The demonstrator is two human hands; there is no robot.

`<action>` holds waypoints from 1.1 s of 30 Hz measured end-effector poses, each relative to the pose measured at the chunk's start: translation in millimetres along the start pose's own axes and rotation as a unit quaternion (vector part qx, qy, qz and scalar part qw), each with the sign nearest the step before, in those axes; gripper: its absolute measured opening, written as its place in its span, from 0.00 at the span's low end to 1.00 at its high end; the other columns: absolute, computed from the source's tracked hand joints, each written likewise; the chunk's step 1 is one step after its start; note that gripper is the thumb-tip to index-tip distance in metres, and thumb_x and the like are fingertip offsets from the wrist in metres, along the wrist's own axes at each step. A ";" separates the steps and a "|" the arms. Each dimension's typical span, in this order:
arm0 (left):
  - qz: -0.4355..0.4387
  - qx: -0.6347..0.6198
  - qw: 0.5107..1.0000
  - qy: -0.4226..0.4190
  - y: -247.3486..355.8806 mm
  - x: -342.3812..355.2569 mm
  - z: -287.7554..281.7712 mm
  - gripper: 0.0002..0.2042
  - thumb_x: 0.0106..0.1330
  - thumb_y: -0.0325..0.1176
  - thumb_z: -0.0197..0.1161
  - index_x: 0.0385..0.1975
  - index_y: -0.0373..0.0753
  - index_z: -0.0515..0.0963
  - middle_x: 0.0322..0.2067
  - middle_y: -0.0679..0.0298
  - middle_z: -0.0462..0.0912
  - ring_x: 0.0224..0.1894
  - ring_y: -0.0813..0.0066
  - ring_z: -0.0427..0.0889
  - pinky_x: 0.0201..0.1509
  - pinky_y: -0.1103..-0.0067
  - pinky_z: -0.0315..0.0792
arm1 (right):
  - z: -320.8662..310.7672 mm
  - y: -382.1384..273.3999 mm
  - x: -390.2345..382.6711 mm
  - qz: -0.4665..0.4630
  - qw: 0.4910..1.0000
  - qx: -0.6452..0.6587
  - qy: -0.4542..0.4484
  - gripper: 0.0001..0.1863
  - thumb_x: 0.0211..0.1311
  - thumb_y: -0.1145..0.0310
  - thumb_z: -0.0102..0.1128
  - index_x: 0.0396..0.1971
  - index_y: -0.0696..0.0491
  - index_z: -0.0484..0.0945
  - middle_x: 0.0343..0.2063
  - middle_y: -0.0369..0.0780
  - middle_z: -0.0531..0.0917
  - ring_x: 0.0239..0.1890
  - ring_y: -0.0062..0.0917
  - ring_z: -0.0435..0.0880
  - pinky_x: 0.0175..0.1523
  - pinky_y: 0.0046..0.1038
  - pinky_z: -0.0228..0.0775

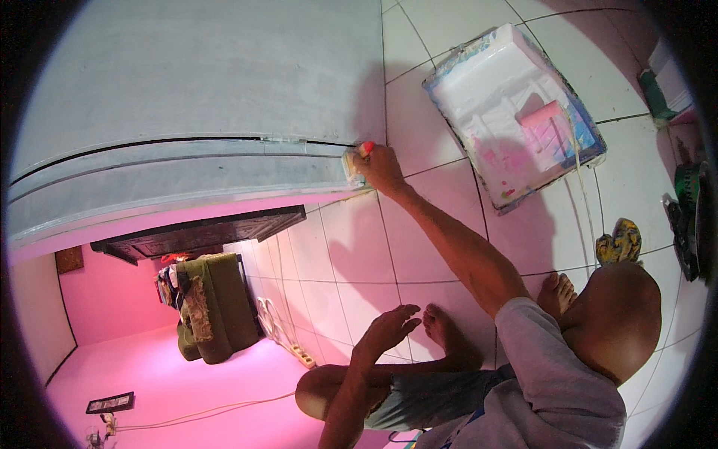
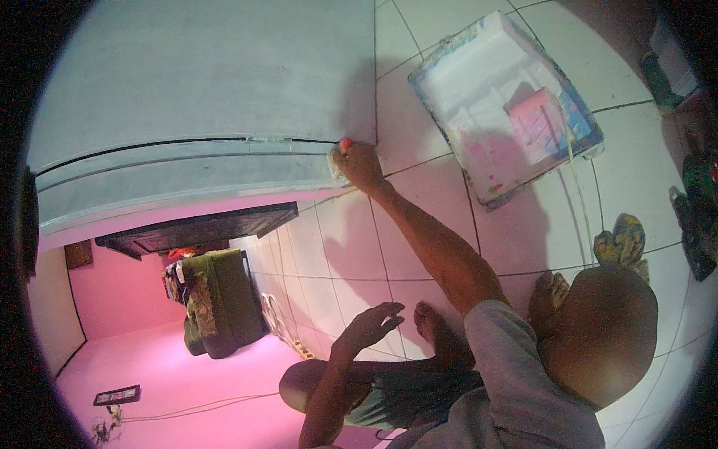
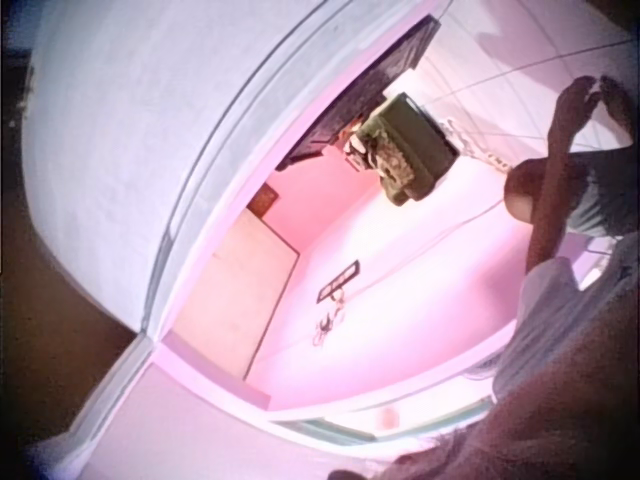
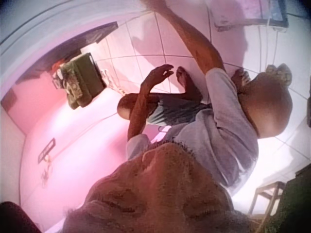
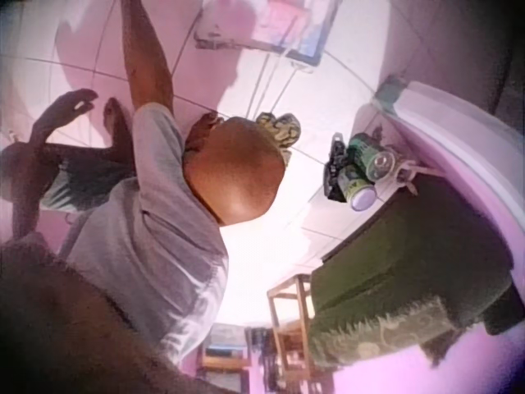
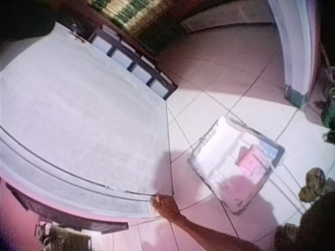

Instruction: The person paints a door frame white using a small roller and a paintbrush. They first apply paint with the roller along the upper frame, then switch to a brush to cover the lower sections and edges while sitting on the floor.

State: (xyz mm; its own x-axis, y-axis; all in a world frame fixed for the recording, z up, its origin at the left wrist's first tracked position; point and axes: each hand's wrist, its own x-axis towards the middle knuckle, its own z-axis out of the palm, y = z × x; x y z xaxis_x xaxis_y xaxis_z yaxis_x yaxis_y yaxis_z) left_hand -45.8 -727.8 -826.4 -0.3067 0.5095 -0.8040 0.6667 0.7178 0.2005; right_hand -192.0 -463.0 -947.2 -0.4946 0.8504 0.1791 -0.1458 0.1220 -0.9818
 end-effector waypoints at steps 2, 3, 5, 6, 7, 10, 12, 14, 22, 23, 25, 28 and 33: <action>-0.026 -0.001 1.000 -0.005 -1.4 -3.0 -0.8 0.21 0.70 0.48 0.54 0.55 0.42 0.74 0.52 0.56 0.79 0.51 0.58 0.80 0.56 0.68 0.72 | -19.4 -7.7 -1.6 0.102 0.985 0.133 -0.033 0.16 0.60 0.61 0.59 0.21 0.59 0.78 0.18 0.45 0.83 0.22 0.32 0.85 0.30 0.33 0.74; -0.037 0.001 0.999 -0.008 -1.4 -3.5 -2.5 0.21 0.70 0.48 0.54 0.55 0.42 0.74 0.52 0.56 0.79 0.51 0.58 0.80 0.56 0.68 0.72 | -26.2 -6.6 -1.8 0.134 0.983 0.127 -0.016 0.16 0.60 0.61 0.59 0.21 0.59 0.78 0.18 0.44 0.83 0.23 0.30 0.85 0.30 0.32 0.75; -0.039 -0.018 0.999 -0.001 -6.9 -4.2 -0.8 0.21 0.70 0.48 0.54 0.55 0.42 0.74 0.52 0.57 0.80 0.52 0.59 0.80 0.56 0.68 0.72 | -34.2 -7.5 -6.9 0.156 0.981 0.114 0.031 0.15 0.60 0.63 0.59 0.24 0.61 0.80 0.18 0.43 0.84 0.22 0.28 0.85 0.32 0.30 0.76; -0.036 -0.022 0.999 0.000 -8.6 -3.1 -1.3 0.20 0.70 0.48 0.54 0.55 0.42 0.74 0.52 0.57 0.80 0.52 0.59 0.80 0.56 0.69 0.72 | -36.5 -0.7 -9.7 0.153 0.982 0.108 0.030 0.14 0.61 0.63 0.58 0.26 0.61 0.80 0.19 0.42 0.84 0.23 0.27 0.85 0.32 0.29 0.76; -0.030 -0.019 0.999 -0.001 -10.8 -1.9 -1.2 0.20 0.70 0.48 0.54 0.55 0.42 0.74 0.52 0.57 0.80 0.52 0.59 0.80 0.56 0.69 0.72 | -36.4 9.4 -12.9 0.151 0.983 0.102 0.030 0.14 0.61 0.64 0.58 0.28 0.61 0.80 0.20 0.42 0.84 0.24 0.26 0.85 0.33 0.29 0.76; -0.024 -0.019 1.000 -0.002 -20.3 -0.1 2.0 0.20 0.71 0.48 0.54 0.55 0.41 0.74 0.52 0.57 0.80 0.53 0.59 0.79 0.56 0.69 0.72 | -27.5 17.2 -26.2 0.140 0.970 0.192 0.054 0.12 0.62 0.67 0.57 0.34 0.62 0.80 0.24 0.41 0.85 0.28 0.23 0.84 0.36 0.26 0.76; -0.030 -0.027 0.999 -0.002 -23.0 1.7 3.0 0.21 0.71 0.48 0.54 0.55 0.41 0.74 0.52 0.57 0.80 0.53 0.59 0.79 0.57 0.69 0.72 | -22.5 15.4 -33.0 0.143 0.954 0.255 0.071 0.12 0.63 0.68 0.57 0.37 0.63 0.80 0.27 0.40 0.85 0.30 0.21 0.84 0.37 0.24 0.75; -0.033 -0.032 0.999 -0.003 -22.3 2.3 2.0 0.21 0.71 0.48 0.54 0.55 0.40 0.74 0.52 0.56 0.80 0.53 0.59 0.79 0.57 0.69 0.72 | -20.3 14.0 -35.2 0.159 0.942 0.285 0.079 0.11 0.63 0.70 0.57 0.39 0.63 0.79 0.29 0.38 0.84 0.32 0.20 0.83 0.38 0.23 0.75; -0.057 -0.038 0.997 -0.024 -24.3 1.1 4.9 0.20 0.71 0.48 0.54 0.54 0.41 0.74 0.52 0.58 0.80 0.53 0.59 0.79 0.57 0.68 0.72 | -15.3 15.0 -44.1 0.152 0.954 0.239 0.099 0.11 0.63 0.70 0.57 0.39 0.62 0.79 0.26 0.38 0.83 0.29 0.18 0.81 0.36 0.22 0.74; -0.051 -0.032 0.998 -0.018 -23.5 0.7 5.9 0.20 0.71 0.48 0.54 0.54 0.42 0.75 0.52 0.58 0.80 0.53 0.59 0.80 0.56 0.68 0.72 | -13.8 17.6 -45.6 0.161 0.948 0.253 0.105 0.10 0.63 0.70 0.57 0.38 0.62 0.79 0.25 0.38 0.83 0.28 0.18 0.81 0.36 0.22 0.74; -0.048 -0.028 0.998 -0.010 -24.2 -0.2 6.4 0.20 0.71 0.48 0.54 0.54 0.42 0.75 0.52 0.58 0.80 0.52 0.59 0.80 0.56 0.68 0.73 | -13.9 16.0 -48.0 0.156 0.957 0.216 0.116 0.10 0.63 0.70 0.58 0.36 0.62 0.78 0.24 0.38 0.83 0.27 0.19 0.81 0.35 0.23 0.74; -0.048 -0.034 0.998 -0.006 -25.4 -0.8 6.5 0.19 0.70 0.47 0.55 0.54 0.42 0.74 0.51 0.58 0.80 0.51 0.59 0.80 0.55 0.68 0.73 | -21.6 18.1 -46.1 0.134 0.964 0.213 0.087 0.09 0.64 0.70 0.57 0.34 0.61 0.78 0.23 0.39 0.83 0.27 0.20 0.82 0.33 0.25 0.74; -0.046 -0.040 0.998 -0.006 -25.8 -1.6 8.2 0.20 0.71 0.47 0.55 0.54 0.41 0.74 0.51 0.57 0.80 0.51 0.58 0.80 0.54 0.68 0.74 | -28.9 22.8 -31.0 0.119 0.987 0.101 0.027 0.09 0.64 0.69 0.56 0.32 0.60 0.78 0.22 0.40 0.84 0.26 0.22 0.83 0.32 0.27 0.74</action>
State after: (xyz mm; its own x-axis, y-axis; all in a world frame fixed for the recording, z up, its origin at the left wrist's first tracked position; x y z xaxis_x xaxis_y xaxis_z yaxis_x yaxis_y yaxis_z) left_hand -57.0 -751.0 -834.9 -0.3562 0.4350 -0.8270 0.5804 0.7966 0.1690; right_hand -155.3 -471.8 -977.0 -0.4891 0.8698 -0.0652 -0.2007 -0.1850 -0.9620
